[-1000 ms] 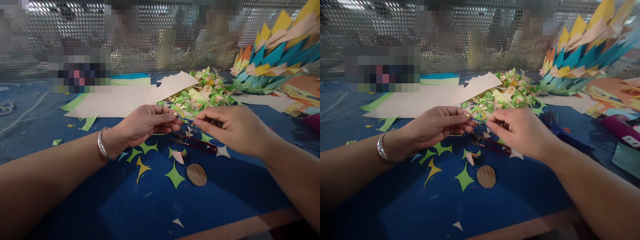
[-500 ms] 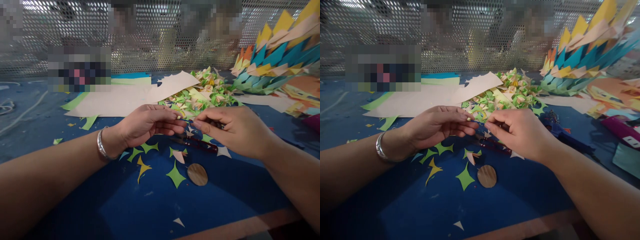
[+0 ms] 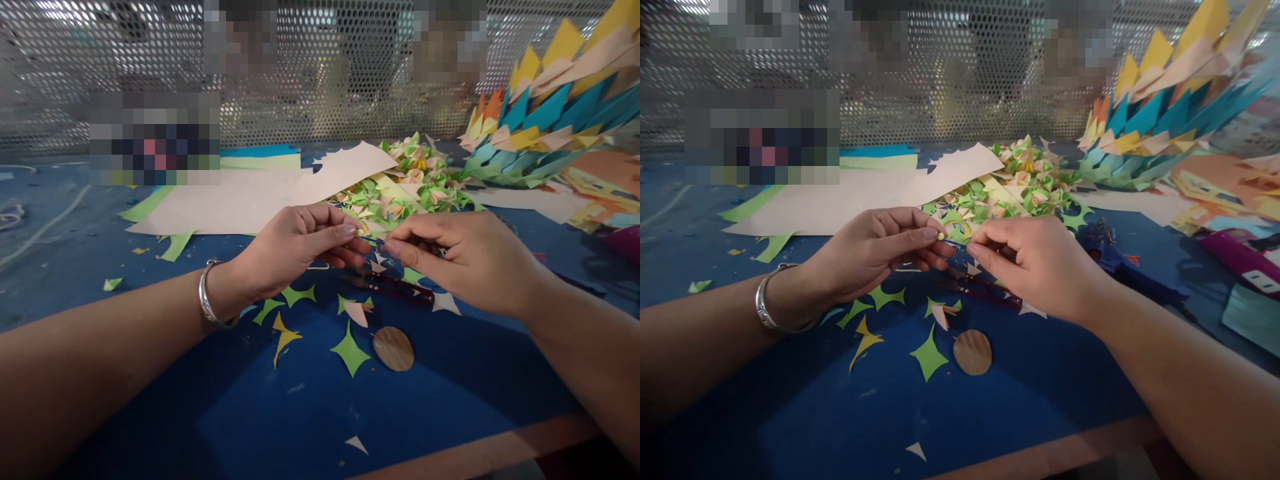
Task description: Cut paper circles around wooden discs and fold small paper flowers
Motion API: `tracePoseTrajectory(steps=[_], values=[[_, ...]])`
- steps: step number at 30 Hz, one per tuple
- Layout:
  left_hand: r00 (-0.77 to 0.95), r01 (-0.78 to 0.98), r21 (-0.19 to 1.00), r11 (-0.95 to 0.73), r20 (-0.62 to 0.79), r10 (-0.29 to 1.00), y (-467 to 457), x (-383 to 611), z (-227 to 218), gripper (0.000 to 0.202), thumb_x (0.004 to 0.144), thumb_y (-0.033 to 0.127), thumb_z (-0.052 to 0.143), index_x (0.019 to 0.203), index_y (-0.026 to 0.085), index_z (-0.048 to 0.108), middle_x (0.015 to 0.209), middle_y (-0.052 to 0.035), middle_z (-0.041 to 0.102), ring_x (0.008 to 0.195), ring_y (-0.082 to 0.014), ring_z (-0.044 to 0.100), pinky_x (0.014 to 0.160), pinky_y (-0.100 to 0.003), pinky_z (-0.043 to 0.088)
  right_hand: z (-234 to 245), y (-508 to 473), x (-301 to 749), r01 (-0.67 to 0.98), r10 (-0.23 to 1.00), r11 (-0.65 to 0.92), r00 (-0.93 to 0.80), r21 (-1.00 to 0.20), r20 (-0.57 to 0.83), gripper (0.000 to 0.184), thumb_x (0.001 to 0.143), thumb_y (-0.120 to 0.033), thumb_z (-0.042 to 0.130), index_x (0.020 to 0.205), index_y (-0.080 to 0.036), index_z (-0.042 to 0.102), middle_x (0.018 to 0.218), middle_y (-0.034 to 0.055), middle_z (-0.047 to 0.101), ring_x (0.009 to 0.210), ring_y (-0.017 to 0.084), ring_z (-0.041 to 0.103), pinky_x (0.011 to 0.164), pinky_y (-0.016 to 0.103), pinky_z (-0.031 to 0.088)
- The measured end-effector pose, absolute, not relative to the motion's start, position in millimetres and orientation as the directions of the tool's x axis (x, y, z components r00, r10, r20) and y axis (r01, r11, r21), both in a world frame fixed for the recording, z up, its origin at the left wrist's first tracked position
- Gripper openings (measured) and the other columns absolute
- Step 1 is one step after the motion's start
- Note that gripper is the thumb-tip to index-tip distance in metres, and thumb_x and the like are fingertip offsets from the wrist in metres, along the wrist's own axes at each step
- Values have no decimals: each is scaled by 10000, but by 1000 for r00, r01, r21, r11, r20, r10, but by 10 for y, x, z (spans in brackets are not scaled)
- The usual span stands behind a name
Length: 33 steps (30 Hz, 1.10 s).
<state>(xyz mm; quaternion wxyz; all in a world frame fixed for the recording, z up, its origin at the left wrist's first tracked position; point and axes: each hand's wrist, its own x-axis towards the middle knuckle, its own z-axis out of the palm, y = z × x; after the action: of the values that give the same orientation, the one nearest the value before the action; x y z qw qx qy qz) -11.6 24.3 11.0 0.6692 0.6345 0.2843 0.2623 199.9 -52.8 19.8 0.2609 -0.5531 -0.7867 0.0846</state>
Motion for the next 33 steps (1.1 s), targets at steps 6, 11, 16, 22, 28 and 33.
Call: tracePoseTrajectory(steps=[6, 11, 16, 22, 28, 33], values=[[664, 72, 989, -132, 51, 746, 202, -81, 98, 100, 988, 243, 510, 926, 172, 545, 818, -27, 742, 640, -99, 695, 597, -199, 517, 174, -515, 2008, 828, 912, 371, -240, -420, 332, 204, 928, -291, 554, 784, -202, 668, 604, -9, 601, 506, 105, 495, 467, 238, 335], [581, 126, 970, -206, 96, 808, 228, -72, 60, 154, 1016, 275, 429, 897, 194, 483, 832, -34, 721, 591, -83, 639, 576, -205, 507, 175, -518, 2006, 837, 921, 353, -230, -419, 315, 192, 920, -290, 565, 784, -201, 666, 600, -8, 606, 489, 102, 494, 455, 236, 333], [575, 221, 913, -344, 162, 802, 258, -85, 45, 144, 979, 245, 483, 866, 179, 541, 838, -37, 685, 636, -86, 611, 610, -204, 496, 176, -510, 2007, 838, 928, 326, -193, -438, 320, 223, 919, -314, 550, 772, -196, 668, 567, -7, 590, 439, 94, 450, 417, 229, 319], [561, 251, 909, -334, 145, 815, 240, -87, 59, 167, 951, 256, 529, 824, 172, 597, 816, -31, 668, 646, -88, 587, 624, -208, 457, 176, -507, 2008, 832, 922, 333, -187, -444, 340, 215, 905, -311, 559, 759, -197, 668, 550, -9, 586, 431, 91, 433, 399, 219, 305], [550, 218, 963, -156, 10, 835, 217, -78, 87, 210, 939, 274, 560, 764, 163, 593, 752, 9, 591, 612, -70, 503, 603, -206, 413, 191, -506, 2008, 830, 928, 322, -182, -456, 324, 207, 901, -304, 558, 755, -199, 660, 512, -26, 528, 394, 76, 367, 376, 221, 258], [544, 146, 989, -20, -64, 836, 217, -73, 92, 258, 953, 257, 553, 715, 158, 557, 696, 26, 552, 587, -60, 468, 574, -207, 364, 196, -499, 2028, 838, 936, 297, -161, -458, 313, 215, 902, -320, 555, 757, -203, 662, 560, -7, 585, 417, 85, 411, 402, 226, 301]])
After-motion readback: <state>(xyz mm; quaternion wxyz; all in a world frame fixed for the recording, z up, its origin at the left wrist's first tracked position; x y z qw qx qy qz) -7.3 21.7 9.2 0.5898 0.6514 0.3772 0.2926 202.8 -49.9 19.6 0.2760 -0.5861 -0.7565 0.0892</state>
